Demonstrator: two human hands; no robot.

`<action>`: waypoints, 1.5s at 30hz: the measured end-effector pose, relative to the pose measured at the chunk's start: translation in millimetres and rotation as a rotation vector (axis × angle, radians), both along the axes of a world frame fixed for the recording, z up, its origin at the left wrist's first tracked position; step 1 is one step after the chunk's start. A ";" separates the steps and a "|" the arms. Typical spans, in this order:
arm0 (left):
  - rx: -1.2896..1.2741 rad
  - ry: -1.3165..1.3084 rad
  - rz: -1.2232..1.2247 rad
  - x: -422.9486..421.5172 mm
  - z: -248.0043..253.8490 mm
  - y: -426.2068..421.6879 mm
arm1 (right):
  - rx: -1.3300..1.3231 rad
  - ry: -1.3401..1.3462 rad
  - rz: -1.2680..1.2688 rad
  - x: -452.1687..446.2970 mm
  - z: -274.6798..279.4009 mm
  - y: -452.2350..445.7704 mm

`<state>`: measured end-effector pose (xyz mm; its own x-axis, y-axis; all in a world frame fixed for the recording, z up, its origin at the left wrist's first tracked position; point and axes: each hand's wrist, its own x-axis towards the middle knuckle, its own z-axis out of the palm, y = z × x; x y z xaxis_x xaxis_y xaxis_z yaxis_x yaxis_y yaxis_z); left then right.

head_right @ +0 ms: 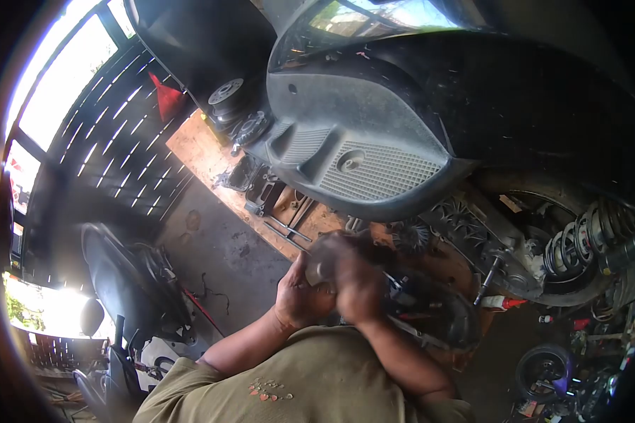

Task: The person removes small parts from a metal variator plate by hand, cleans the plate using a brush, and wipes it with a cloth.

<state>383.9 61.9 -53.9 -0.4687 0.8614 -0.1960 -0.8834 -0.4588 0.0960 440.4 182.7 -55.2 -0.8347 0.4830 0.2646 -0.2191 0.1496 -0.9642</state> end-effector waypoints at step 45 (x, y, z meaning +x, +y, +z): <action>-0.292 0.428 0.034 -1.4 29.3 -25.7 | 0.770 -0.015 -0.056 -1.1 36.8 -19.4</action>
<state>382.5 36.2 -24.6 -0.5863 0.7823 -0.2104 -0.7219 -0.3868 0.5739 439.3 163.4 -18.3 -0.8205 0.2085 0.5323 -0.1795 0.7901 -0.5861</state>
